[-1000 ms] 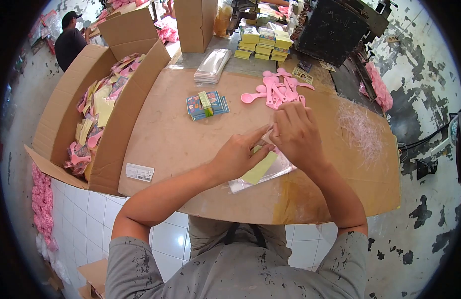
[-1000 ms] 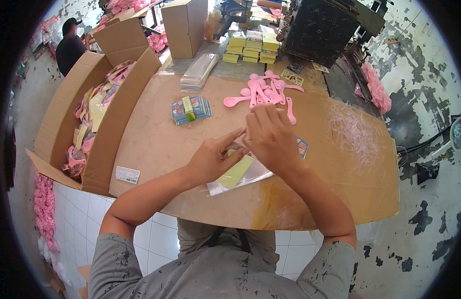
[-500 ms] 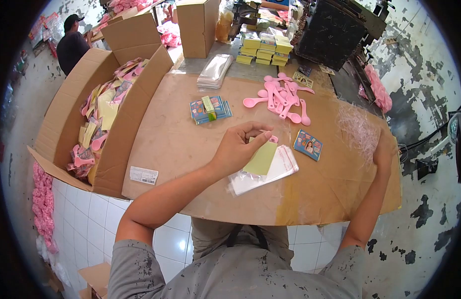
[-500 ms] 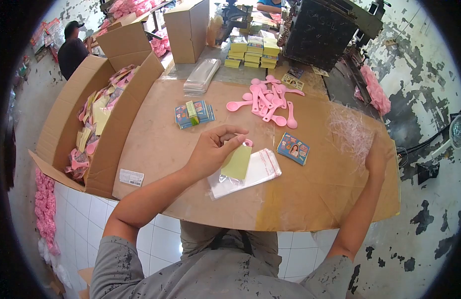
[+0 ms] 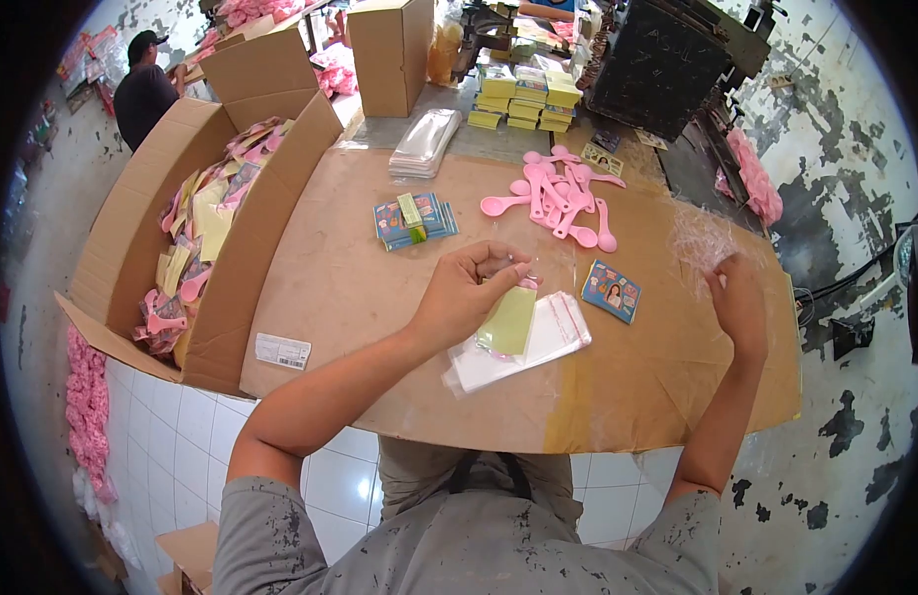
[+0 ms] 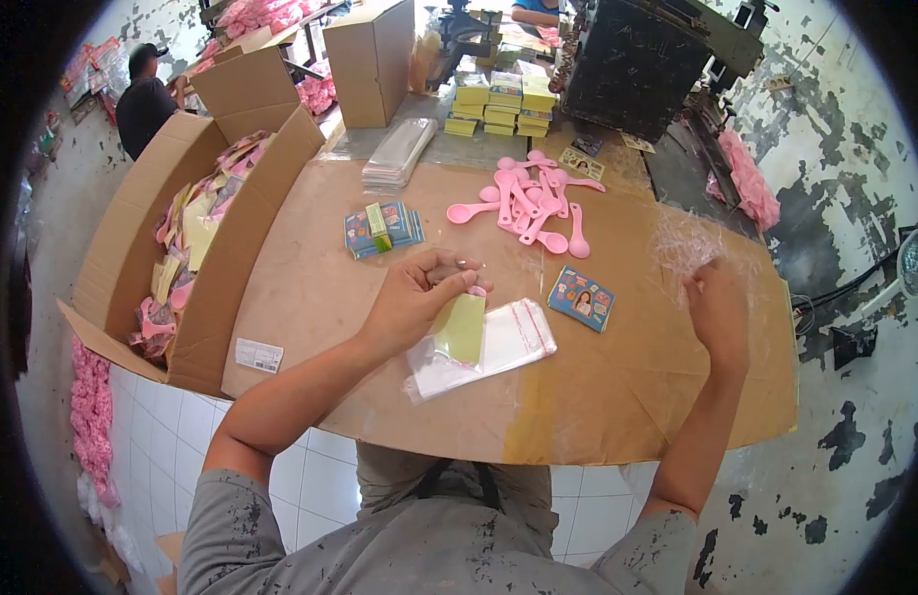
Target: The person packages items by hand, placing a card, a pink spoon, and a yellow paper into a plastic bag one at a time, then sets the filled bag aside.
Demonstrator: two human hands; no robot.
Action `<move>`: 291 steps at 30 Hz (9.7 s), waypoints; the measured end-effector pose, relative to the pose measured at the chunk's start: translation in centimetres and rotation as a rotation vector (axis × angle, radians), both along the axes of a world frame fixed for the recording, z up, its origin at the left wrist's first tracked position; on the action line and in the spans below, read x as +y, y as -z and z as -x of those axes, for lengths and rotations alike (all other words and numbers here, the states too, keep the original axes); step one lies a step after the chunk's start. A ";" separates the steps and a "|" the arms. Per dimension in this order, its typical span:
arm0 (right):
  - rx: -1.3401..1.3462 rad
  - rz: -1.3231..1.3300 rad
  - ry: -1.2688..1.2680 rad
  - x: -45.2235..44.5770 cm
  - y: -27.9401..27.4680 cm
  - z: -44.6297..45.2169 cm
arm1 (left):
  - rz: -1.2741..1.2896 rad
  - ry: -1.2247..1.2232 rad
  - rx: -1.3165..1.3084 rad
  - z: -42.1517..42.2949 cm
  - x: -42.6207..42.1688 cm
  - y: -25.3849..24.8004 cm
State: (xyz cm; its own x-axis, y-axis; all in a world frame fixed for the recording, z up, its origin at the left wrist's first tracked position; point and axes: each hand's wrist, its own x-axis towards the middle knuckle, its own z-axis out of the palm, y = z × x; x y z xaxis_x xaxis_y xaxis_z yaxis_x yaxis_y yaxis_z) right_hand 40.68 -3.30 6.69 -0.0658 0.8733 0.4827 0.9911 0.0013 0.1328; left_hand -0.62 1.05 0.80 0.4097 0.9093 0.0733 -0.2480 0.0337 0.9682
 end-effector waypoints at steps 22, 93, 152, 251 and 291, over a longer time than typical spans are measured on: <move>1.581 0.592 -0.661 1.8 5.6 18.0 | -0.191 0.020 0.006 -0.2 0.1 1.0; 1.583 0.651 -0.652 2.4 6.8 16.8 | -0.211 0.029 0.071 0.4 1.4 1.5; 0.816 0.483 -0.252 4.0 4.5 7.1 | -0.557 0.035 0.707 -0.4 0.5 2.9; 1.480 0.320 -0.697 2.4 3.0 18.8 | -0.116 0.245 0.208 0.2 -0.3 1.3; 1.027 0.440 -1.194 0.3 -2.5 18.3 | -0.093 0.405 -0.153 0.3 -1.2 -0.2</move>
